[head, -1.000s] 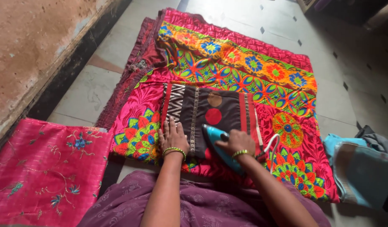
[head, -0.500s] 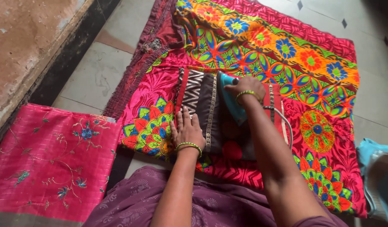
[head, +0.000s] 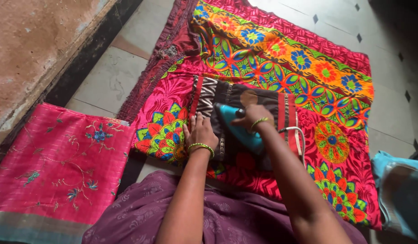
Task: Ironing and folding patterned textile fabrics on the floor.
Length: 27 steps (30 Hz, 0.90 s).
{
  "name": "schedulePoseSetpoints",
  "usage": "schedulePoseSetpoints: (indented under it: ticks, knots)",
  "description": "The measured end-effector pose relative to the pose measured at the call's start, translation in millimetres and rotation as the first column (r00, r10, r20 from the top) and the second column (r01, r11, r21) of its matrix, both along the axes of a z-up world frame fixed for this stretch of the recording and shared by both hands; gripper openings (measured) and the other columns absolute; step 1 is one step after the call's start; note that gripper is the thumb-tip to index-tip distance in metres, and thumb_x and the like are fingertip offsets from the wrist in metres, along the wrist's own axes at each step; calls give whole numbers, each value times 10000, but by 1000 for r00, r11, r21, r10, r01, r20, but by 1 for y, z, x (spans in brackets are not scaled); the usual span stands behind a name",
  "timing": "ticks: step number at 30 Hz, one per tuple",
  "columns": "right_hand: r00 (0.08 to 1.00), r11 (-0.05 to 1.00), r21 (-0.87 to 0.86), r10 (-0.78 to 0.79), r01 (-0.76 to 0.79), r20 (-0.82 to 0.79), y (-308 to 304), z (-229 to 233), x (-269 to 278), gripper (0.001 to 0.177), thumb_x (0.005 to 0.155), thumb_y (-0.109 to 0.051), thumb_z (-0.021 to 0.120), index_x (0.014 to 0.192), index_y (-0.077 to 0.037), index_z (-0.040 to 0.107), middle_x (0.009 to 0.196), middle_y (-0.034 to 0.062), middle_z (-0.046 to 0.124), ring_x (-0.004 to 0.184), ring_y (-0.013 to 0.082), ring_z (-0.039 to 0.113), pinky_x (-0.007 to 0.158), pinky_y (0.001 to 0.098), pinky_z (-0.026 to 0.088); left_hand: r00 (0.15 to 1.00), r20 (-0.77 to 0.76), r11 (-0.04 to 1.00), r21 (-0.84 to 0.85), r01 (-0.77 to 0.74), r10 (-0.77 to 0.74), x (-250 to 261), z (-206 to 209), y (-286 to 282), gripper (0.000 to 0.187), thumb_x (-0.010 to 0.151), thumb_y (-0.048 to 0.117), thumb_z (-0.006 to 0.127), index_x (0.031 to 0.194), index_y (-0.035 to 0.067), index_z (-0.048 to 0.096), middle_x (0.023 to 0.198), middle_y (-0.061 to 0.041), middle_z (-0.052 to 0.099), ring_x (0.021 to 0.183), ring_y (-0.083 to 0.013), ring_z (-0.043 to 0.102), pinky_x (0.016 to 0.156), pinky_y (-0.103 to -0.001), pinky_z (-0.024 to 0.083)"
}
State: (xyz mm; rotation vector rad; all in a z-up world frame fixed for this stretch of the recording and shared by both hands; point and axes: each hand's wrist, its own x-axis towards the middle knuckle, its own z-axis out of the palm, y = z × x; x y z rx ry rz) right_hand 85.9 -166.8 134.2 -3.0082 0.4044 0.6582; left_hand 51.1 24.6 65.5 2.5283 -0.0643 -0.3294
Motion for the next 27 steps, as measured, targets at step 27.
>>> schedulePoseSetpoints:
  ticks: [27]
  knots:
    - [935, 967, -47, -227, 249, 272, 113, 8, 10, 684, 705, -685, 827, 1081, -119, 749, 1108, 142, 745, 1008, 320, 734, 787, 458, 598, 913, -17, 890, -214, -402, 408, 17, 24, 36, 445, 833, 106, 580, 1276, 138, 613, 1362, -155, 621, 1404, -411, 435, 1197, -599, 222]
